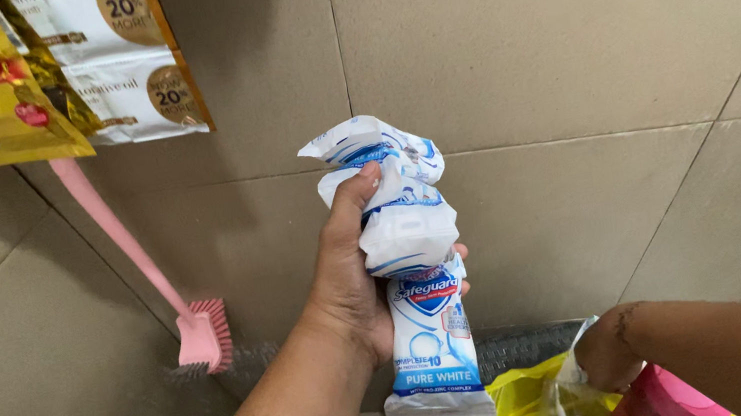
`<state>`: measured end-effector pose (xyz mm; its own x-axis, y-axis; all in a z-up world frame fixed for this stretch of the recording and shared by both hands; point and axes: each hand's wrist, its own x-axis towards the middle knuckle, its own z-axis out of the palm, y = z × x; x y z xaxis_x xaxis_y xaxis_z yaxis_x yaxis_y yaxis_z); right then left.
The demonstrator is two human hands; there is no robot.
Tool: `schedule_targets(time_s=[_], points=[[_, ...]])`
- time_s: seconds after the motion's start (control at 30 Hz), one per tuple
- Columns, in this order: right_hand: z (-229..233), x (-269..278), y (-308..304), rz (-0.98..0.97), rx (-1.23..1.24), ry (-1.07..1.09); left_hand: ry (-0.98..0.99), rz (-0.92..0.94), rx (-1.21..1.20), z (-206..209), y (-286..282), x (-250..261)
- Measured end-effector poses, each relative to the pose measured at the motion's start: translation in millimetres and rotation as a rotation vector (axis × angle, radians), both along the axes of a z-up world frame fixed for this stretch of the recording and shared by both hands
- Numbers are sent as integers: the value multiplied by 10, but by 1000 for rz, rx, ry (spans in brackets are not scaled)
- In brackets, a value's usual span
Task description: The person unpacks Safeguard soap bars from a yellow plastic bag, places them on a wall-mounted metal rack alongside hanging sachets, and adjusts a gray towel and pink bath sponge. The person also fills a black bucket with water from a wall tap and empties it into a white basin.
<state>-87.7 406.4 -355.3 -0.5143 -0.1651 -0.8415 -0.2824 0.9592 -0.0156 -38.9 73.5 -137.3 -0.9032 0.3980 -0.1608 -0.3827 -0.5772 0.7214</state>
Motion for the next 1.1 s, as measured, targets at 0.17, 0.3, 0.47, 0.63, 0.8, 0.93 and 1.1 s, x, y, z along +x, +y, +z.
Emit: schedule_targets(time_s=[0.17, 0.3, 0.47, 0.63, 0.8, 0.93, 1.1], points=[[-111, -3, -95, -46, 21, -64, -29, -7, 22, -125, -18, 26], [-150, -46, -179, -51, 34, -99, -13, -10, 15, -191, -49, 7], [-191, -82, -286, -77, 49, -129, -7, -10, 15, -263, -104, -55], [-46, -145, -385, -156, 60, -129, -18, -25, 24, -294, -131, -77], [307, -292, -377, -500, -56, 9, -57, 5, -23, -273, -117, -104], [377, -232, -187, -324, 25, 589, -42, -19, -3, -257, -105, -153], [259, -151, -109, 242, -186, -31, -45, -35, 8, -243, -76, -177]])
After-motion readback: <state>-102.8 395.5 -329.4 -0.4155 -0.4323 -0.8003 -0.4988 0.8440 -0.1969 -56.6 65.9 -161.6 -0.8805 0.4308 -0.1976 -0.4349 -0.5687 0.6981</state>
